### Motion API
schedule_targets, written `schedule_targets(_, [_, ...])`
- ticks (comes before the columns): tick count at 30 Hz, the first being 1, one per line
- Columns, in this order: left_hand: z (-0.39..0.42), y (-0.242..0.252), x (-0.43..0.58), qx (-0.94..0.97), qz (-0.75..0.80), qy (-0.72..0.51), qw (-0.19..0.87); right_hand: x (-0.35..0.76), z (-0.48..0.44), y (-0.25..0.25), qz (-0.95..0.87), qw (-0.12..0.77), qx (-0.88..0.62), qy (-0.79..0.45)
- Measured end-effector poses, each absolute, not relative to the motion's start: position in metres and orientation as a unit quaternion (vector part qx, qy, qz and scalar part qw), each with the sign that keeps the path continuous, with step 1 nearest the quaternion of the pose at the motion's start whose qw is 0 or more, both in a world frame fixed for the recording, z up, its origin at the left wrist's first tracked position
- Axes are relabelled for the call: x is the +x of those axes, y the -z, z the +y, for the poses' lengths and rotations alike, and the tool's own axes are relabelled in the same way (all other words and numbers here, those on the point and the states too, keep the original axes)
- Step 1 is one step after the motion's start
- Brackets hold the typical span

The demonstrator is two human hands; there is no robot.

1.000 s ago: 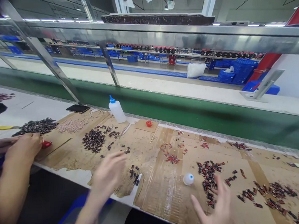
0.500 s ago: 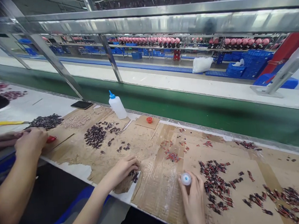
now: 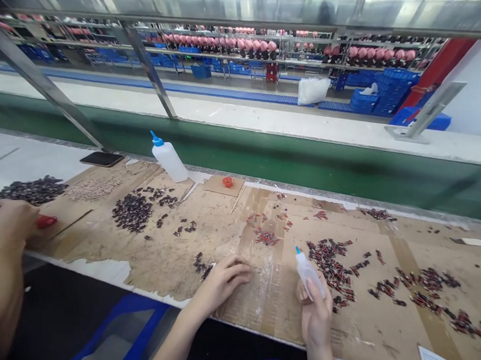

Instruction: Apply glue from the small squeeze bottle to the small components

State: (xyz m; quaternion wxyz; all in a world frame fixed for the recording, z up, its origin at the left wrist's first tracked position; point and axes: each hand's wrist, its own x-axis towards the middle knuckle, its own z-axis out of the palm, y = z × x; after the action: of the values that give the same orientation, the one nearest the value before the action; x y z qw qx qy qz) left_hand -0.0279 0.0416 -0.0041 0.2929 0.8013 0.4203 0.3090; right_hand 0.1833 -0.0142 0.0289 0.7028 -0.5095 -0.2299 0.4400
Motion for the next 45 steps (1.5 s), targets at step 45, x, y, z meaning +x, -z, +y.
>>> schedule_targets(45, [0.044,0.003,-0.018,0.614,0.529,-0.388,0.439,0.148,0.001,-0.01,-0.341,0.559,-0.668,-0.354])
